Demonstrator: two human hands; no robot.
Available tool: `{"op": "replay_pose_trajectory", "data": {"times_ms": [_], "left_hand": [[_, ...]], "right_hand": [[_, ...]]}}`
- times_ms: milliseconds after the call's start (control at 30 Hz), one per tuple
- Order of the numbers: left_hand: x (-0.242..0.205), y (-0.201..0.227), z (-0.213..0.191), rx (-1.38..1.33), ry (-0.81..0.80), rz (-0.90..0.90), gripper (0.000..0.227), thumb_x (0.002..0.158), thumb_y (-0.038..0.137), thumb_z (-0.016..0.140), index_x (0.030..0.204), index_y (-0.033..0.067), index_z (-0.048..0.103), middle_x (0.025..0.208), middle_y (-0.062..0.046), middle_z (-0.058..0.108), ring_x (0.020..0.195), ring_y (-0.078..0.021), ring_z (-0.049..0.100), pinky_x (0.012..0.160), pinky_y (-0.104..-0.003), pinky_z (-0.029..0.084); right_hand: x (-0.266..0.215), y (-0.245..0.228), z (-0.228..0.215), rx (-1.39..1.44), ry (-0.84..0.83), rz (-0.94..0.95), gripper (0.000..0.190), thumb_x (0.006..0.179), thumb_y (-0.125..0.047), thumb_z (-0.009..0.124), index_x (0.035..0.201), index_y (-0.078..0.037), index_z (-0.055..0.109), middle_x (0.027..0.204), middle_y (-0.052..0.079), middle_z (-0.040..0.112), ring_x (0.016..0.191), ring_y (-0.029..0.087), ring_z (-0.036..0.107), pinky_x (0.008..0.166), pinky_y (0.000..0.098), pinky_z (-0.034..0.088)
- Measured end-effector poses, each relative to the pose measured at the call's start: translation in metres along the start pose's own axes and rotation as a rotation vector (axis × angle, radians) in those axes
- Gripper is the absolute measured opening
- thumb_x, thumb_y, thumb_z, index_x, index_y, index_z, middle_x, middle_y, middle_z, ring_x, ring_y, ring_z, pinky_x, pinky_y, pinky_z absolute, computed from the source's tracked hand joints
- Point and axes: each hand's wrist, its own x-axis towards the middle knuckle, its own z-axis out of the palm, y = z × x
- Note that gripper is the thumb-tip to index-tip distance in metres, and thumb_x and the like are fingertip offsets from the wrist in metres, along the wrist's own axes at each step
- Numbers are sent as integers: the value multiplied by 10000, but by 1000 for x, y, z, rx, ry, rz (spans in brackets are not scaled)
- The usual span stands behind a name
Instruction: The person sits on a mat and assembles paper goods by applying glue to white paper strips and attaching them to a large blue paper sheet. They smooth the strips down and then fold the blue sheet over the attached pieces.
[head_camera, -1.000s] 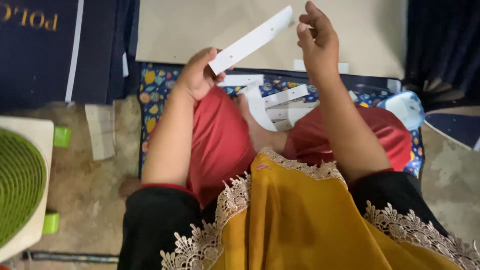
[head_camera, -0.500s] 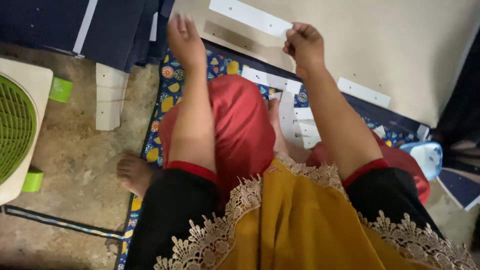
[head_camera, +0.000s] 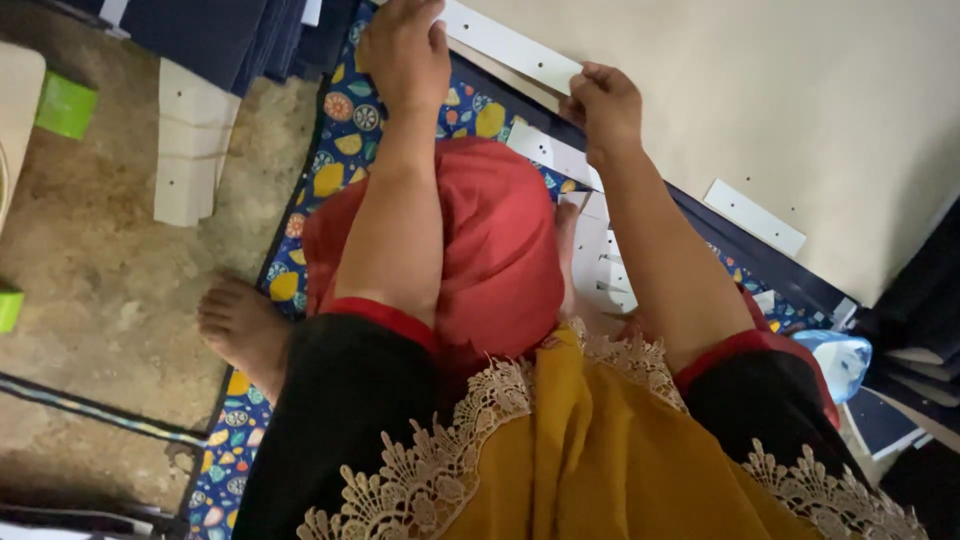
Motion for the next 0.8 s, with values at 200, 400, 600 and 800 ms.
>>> {"op": "replay_pose_trajectory", "data": {"times_ms": [200, 400, 600, 800], "left_hand": [[-5, 3, 6, 91, -82, -56, 282, 815, 201, 900, 1029, 268, 729, 1059, -24, 708, 984, -335, 658, 736, -520, 550], [-8, 3, 18, 183, -111, -80, 368, 814, 235, 919, 1090, 314, 689, 1177, -20, 643, 1089, -306, 606, 769, -494, 538], [-9, 4, 15, 123, -124, -116, 332, 797, 171, 900, 1061, 304, 748, 1199, -24, 639, 1125, -320, 592, 834, -508, 517], [-10, 4, 17, 134, -121, -121, 347, 780, 146, 853, 1064, 299, 725, 1125, -47, 660, 1061, -333, 610, 807, -521, 506]], "right_hand": [[-14, -3, 8, -20, 30, -32, 157, 898, 34, 648, 1036, -36, 624, 775, 81, 551, 651, 178, 457, 617, 283, 557], [-15, -1, 11, -165, 84, -32, 208, 875, -26, 647, 1080, -56, 666, 798, 74, 638, 635, 182, 617, 613, 269, 563], [-17, 2, 11, -203, 48, -99, 217, 841, -17, 607, 1056, -37, 631, 750, 80, 645, 588, 192, 634, 588, 280, 551], [-30, -5, 12, -375, 59, -134, 234, 804, -75, 637, 1037, -74, 663, 748, 0, 603, 647, 147, 713, 619, 257, 584]]}}
